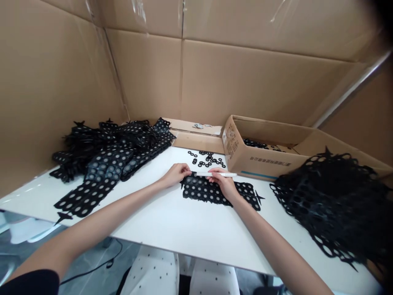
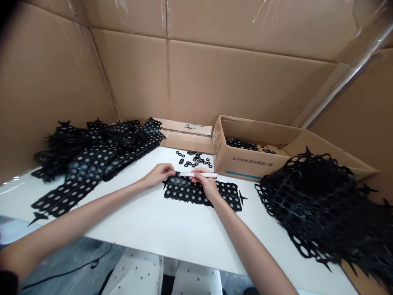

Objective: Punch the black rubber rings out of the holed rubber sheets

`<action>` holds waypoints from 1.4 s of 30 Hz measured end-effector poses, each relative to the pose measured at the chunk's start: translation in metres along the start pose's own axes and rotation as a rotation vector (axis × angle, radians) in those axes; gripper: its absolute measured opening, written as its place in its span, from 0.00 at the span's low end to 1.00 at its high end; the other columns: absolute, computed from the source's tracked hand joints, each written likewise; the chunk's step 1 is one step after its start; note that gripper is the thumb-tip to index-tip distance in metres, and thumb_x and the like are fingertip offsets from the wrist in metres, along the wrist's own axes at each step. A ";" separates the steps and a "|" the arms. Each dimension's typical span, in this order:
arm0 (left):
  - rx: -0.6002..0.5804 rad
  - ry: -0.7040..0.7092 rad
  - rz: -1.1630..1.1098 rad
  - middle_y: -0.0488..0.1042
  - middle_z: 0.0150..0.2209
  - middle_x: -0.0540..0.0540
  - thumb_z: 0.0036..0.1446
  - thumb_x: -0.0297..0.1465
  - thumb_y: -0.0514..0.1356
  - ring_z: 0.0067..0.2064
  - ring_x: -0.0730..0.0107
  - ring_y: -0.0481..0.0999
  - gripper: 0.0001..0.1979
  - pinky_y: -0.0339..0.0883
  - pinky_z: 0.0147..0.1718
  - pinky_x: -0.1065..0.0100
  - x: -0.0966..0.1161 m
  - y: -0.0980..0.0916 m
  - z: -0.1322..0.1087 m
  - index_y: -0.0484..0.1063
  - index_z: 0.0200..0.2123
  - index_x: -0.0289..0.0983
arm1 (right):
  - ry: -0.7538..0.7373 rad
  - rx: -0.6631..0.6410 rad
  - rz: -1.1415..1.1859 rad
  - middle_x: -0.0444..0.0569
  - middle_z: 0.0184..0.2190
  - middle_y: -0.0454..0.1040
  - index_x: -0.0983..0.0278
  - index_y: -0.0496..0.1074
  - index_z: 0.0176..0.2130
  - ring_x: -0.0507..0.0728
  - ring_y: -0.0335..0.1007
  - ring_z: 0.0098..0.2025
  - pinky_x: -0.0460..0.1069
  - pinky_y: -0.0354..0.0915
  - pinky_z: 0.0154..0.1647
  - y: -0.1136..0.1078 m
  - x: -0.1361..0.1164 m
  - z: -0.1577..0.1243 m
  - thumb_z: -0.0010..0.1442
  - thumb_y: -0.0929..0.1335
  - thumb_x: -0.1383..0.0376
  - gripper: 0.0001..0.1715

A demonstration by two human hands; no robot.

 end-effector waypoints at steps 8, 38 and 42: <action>0.035 -0.010 -0.007 0.70 0.23 0.49 0.49 0.37 0.57 0.26 0.74 0.65 0.12 0.56 0.24 0.74 -0.003 0.000 0.001 0.71 0.28 0.34 | -0.068 -0.049 -0.194 0.47 0.25 0.73 0.65 0.72 0.32 0.53 0.68 0.26 0.46 0.64 0.28 0.008 -0.004 -0.002 0.52 0.69 0.60 0.10; 0.214 -0.076 -0.040 0.73 0.23 0.49 0.47 0.38 0.58 0.25 0.72 0.68 0.11 0.58 0.25 0.72 -0.001 -0.009 -0.006 0.72 0.26 0.34 | -0.107 -0.121 -0.186 0.44 0.22 0.71 0.65 0.65 0.27 0.51 0.64 0.24 0.45 0.60 0.26 0.013 -0.006 -0.006 0.50 0.67 0.65 0.05; 0.194 -0.093 -0.087 0.73 0.22 0.48 0.46 0.38 0.59 0.25 0.72 0.68 0.12 0.57 0.25 0.73 -0.008 -0.008 -0.005 0.72 0.25 0.33 | -0.118 -0.005 -0.091 0.43 0.17 0.68 0.64 0.65 0.23 0.50 0.59 0.20 0.44 0.55 0.23 -0.005 -0.003 -0.002 0.48 0.64 0.68 0.03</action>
Point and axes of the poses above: each hand's wrist, its own z-axis towards the middle knuckle, its own y-axis out of the palm, x = y × z, the point moved 8 cm from there along z, towards the middle knuckle
